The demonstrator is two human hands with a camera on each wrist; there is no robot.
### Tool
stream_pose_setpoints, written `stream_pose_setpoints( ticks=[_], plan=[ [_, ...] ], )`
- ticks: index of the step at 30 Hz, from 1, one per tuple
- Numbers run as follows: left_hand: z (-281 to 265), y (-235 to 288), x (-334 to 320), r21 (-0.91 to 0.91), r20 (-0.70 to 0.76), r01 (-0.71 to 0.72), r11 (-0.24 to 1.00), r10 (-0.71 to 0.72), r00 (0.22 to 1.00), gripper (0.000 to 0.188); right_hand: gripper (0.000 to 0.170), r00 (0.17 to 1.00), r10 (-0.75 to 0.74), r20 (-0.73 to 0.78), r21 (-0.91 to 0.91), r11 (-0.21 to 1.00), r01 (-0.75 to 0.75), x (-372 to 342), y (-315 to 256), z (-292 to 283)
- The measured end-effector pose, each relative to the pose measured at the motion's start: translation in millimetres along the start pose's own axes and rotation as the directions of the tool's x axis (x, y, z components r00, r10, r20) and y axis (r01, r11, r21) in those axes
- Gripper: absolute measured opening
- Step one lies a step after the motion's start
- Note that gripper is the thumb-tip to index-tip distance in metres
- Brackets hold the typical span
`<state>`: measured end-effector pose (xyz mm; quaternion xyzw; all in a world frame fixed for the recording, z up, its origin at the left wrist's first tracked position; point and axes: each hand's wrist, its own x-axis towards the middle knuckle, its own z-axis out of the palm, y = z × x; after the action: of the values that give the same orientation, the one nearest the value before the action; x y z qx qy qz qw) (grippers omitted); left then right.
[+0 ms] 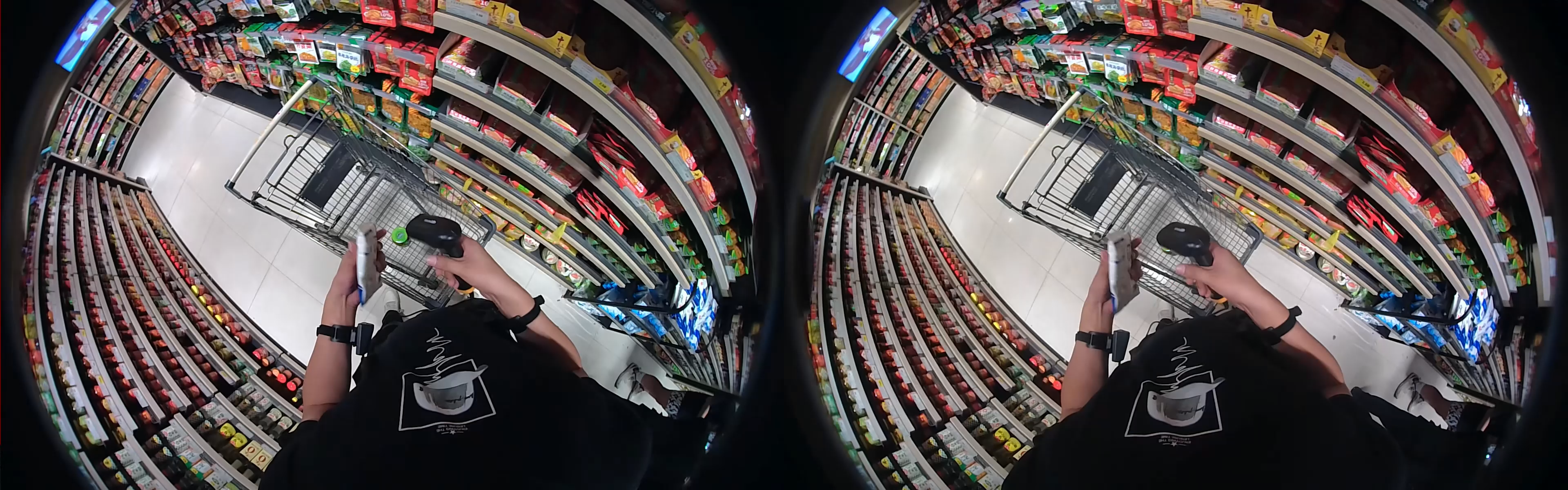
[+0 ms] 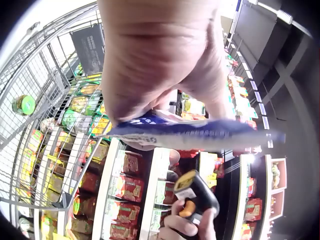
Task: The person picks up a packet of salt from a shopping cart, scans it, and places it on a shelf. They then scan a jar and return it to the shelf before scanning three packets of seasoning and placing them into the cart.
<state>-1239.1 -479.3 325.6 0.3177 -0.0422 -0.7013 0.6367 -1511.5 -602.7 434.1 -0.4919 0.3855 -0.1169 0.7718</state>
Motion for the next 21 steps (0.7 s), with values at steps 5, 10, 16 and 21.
stream_pose_setpoints(
  ticks=[5,10,16,21],
  plan=[
    [24,-5,-6,0.157,-0.133,0.038,0.987,-0.017,0.991,0.052,0.047,0.994,-0.029,-0.101,0.138,0.990,0.043,15,21,-2],
    [26,-9,-4,0.064,-0.037,0.024,0.998,-0.022,0.999,0.047,0.049,0.974,-0.021,-0.226,0.105,0.993,0.045,12,35,25],
    [27,2,-25,0.216,0.141,0.104,0.971,-0.136,0.981,0.051,0.041,0.907,-0.043,-0.420,0.089,0.992,0.088,-1,76,64],
    [28,-7,-33,0.366,0.127,0.252,0.896,-0.316,0.940,0.056,0.045,0.754,-0.096,-0.650,0.090,0.975,0.201,-30,111,97]
  ],
)
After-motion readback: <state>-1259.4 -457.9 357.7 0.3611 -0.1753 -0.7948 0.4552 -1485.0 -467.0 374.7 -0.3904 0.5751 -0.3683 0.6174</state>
